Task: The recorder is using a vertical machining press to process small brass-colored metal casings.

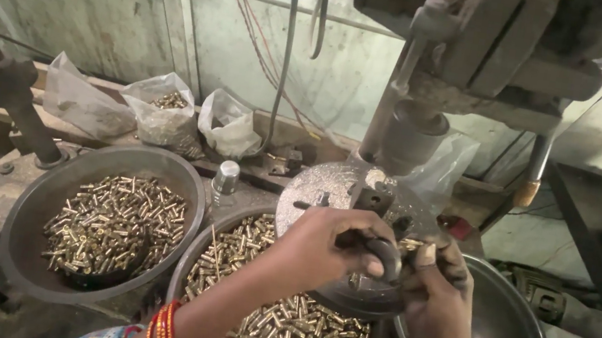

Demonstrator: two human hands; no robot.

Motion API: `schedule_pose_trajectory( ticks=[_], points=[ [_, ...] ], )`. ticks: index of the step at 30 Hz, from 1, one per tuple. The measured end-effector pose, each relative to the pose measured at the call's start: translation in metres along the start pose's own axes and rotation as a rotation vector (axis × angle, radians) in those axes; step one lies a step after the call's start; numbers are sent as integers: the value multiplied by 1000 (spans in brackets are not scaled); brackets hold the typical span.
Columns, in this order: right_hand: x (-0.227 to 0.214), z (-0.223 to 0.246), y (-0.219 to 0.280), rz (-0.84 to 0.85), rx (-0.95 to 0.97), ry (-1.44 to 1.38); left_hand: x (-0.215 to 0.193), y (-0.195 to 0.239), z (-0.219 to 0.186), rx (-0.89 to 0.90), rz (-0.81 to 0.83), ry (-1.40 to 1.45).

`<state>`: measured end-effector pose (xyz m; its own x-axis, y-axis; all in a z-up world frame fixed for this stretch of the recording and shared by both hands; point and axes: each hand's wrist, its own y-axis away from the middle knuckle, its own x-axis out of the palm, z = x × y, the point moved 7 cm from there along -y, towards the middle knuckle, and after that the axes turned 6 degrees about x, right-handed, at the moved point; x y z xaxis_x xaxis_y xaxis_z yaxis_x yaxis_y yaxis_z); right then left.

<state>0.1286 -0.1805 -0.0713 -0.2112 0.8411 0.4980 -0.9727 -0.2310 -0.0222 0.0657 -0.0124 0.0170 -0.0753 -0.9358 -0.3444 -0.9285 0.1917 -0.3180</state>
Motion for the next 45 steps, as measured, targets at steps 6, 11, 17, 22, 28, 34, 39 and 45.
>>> schedule_pose_trajectory(
  ticks=[6, 11, 17, 22, 28, 34, 39, 45],
  points=[
    [-10, -6, -4, -21, 4, -26, -3, -1, 10, -149, 5, 26],
    [-9, -7, -5, 143, -33, 16, 3, -3, 11, -161, 35, -4],
    [-1, 0, -4, 121, -25, 35, 2, -5, 15, -55, -4, -40],
    [9, 8, 9, -24, -107, 65, -14, -12, 21, 36, -162, -183],
    [-2, 7, 4, -19, -214, -26, -20, -15, 18, 184, -263, -205],
    [11, 14, 10, -16, -253, 58, -24, -14, 25, 166, -308, -242],
    [15, 16, 16, -76, -243, 209, -19, -16, 31, 83, -308, -270],
    [28, 26, 25, -80, -326, 347, -19, -14, 16, 214, -405, -335]
  ],
)
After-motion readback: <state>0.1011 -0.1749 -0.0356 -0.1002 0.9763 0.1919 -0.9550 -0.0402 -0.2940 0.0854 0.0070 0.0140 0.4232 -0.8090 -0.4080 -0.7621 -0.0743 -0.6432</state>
